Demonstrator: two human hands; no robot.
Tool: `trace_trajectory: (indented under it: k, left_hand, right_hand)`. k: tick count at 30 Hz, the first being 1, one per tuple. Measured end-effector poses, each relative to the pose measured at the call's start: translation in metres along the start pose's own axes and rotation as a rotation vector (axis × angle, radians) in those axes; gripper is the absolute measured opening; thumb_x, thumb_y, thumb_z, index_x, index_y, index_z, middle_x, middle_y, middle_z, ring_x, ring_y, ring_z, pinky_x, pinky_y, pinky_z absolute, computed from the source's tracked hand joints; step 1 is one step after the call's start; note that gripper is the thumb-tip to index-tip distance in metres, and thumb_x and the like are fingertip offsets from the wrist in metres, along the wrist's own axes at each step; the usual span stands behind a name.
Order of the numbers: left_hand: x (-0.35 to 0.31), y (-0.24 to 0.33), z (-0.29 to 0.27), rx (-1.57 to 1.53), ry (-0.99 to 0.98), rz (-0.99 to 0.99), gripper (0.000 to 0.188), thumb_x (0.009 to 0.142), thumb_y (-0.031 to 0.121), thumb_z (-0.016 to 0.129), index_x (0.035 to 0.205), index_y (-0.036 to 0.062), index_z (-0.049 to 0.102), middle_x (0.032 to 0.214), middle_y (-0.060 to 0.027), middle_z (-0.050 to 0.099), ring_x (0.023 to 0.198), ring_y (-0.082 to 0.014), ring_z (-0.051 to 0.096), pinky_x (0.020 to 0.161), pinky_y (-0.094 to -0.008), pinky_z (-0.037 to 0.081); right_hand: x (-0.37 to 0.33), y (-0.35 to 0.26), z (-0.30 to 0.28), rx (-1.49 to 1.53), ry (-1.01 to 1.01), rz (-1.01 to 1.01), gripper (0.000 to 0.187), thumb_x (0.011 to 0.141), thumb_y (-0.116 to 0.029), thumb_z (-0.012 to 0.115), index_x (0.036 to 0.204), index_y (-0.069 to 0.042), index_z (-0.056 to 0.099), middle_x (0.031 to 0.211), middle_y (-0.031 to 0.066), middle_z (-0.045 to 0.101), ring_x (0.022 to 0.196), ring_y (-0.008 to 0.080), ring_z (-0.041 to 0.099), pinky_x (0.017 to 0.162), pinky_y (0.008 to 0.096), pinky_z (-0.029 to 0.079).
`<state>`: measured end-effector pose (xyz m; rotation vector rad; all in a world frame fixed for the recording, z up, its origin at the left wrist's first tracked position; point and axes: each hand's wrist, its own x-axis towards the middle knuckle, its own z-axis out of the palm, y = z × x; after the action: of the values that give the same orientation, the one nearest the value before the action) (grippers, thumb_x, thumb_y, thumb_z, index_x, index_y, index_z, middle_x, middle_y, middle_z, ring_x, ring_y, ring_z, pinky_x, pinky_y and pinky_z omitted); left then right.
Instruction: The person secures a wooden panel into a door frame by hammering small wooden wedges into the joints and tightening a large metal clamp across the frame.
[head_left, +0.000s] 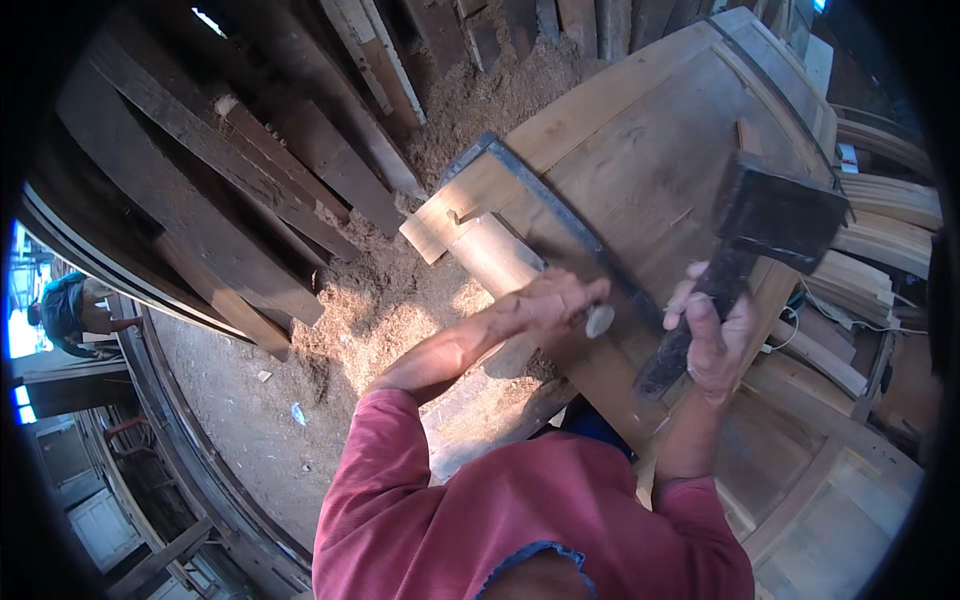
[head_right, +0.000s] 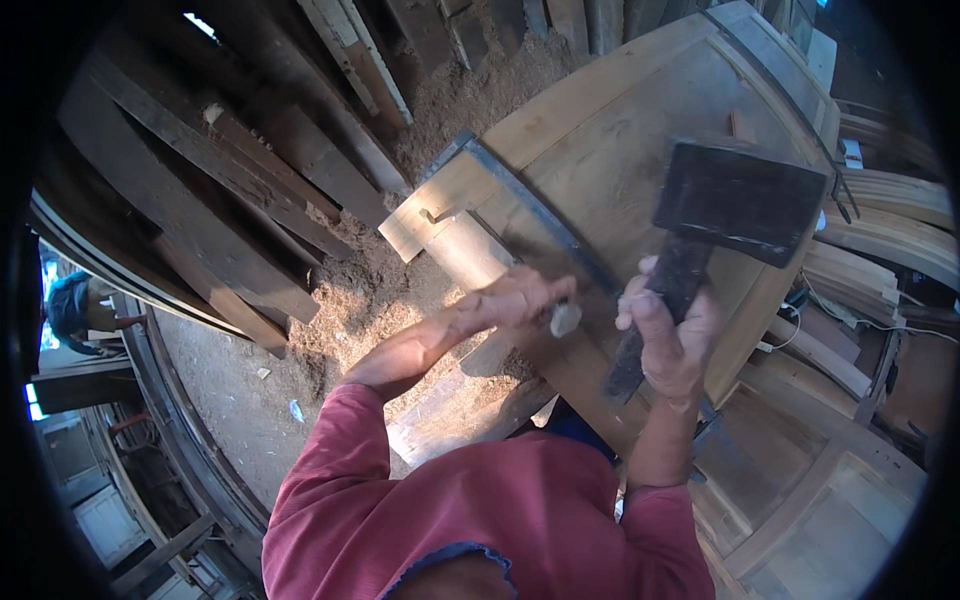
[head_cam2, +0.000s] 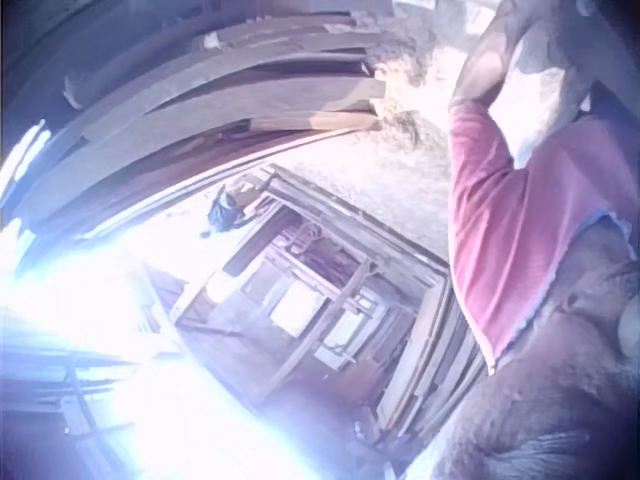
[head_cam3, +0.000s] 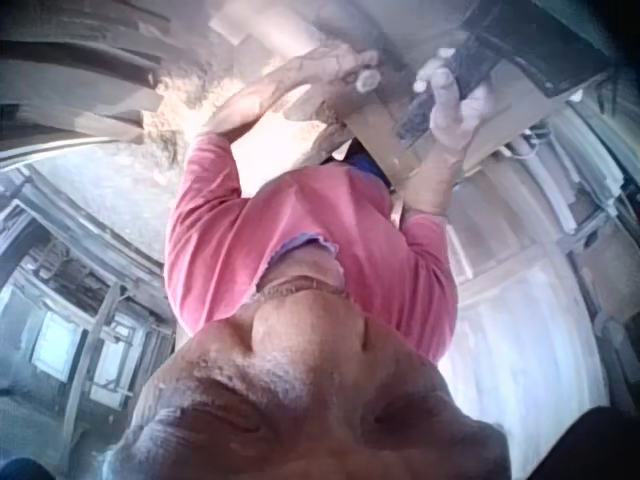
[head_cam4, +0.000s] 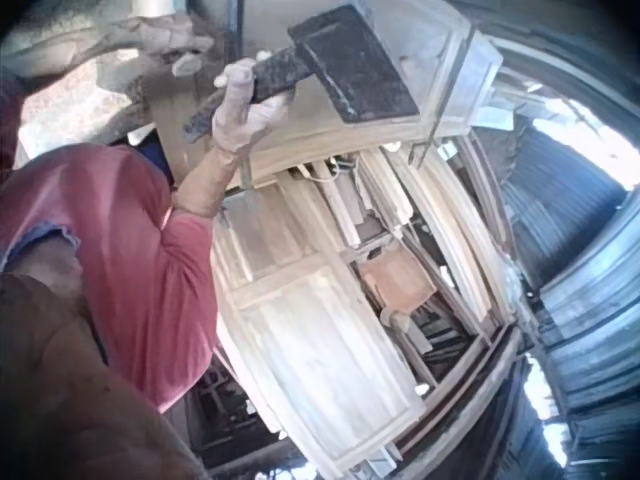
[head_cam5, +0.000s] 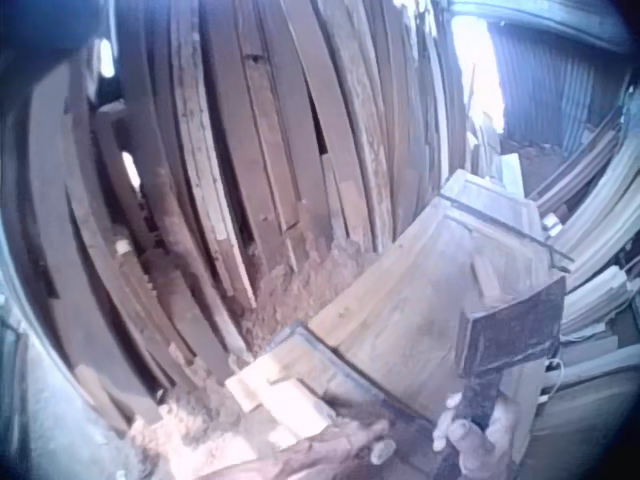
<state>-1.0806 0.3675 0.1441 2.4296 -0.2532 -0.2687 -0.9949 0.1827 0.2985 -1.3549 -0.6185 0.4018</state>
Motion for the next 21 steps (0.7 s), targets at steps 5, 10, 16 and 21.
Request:
trace_trajectory:
  k: [5, 10, 16, 21]
  left_hand:
    - [0.009, -0.061, -0.076, -0.573, 0.681, -0.052, 0.027, 0.084, 0.012, 0.073, 0.108, 0.0060, 0.060, 0.090, -0.0070, 0.066, 0.086, -0.0175, 0.065, 0.077, -0.0344, 0.055]
    - [0.014, -0.112, -0.111, -0.408, 0.752, -0.353, 0.017, 0.090, 0.020, 0.074, 0.095, 0.0056, 0.065, 0.082, -0.0013, 0.068, 0.075, -0.0120, 0.061, 0.070, -0.0278, 0.051]
    - [0.024, -0.150, -0.106, -0.130, 0.714, -0.242, 0.016, 0.091, 0.020, 0.072, 0.092, 0.0056, 0.065, 0.080, -0.0009, 0.065, 0.075, -0.0111, 0.059, 0.069, -0.0297, 0.050]
    - [0.018, -0.151, -0.105, -0.438, 0.663, -0.232, 0.013, 0.082, 0.018, 0.071, 0.088, 0.0075, 0.066, 0.081, -0.0056, 0.068, 0.078, -0.0136, 0.065, 0.075, -0.0299, 0.053]
  right_hand:
    - [0.012, -0.038, 0.002, -0.087, 0.136, -0.261, 0.054, 0.098, -0.033, 0.063, 0.128, 0.009, 0.047, 0.077, 0.0087, 0.057, 0.062, 0.0132, 0.056, 0.059, 0.0280, 0.049]
    - [0.010, -0.034, -0.012, -0.128, 0.290, -0.362, 0.059, 0.098, -0.040, 0.062, 0.129, 0.008, 0.046, 0.078, 0.0074, 0.054, 0.059, 0.0148, 0.054, 0.056, 0.0304, 0.048]
    - [0.012, -0.038, -0.040, -0.093, 0.413, -0.492, 0.055, 0.101, -0.037, 0.058, 0.127, 0.010, 0.046, 0.077, 0.0100, 0.055, 0.057, 0.0171, 0.053, 0.053, 0.0305, 0.047]
    - [0.022, -0.042, -0.059, -0.167, 0.500, -0.561, 0.053, 0.103, -0.037, 0.054, 0.126, 0.010, 0.046, 0.076, 0.0117, 0.054, 0.059, 0.0197, 0.054, 0.056, 0.0325, 0.047]
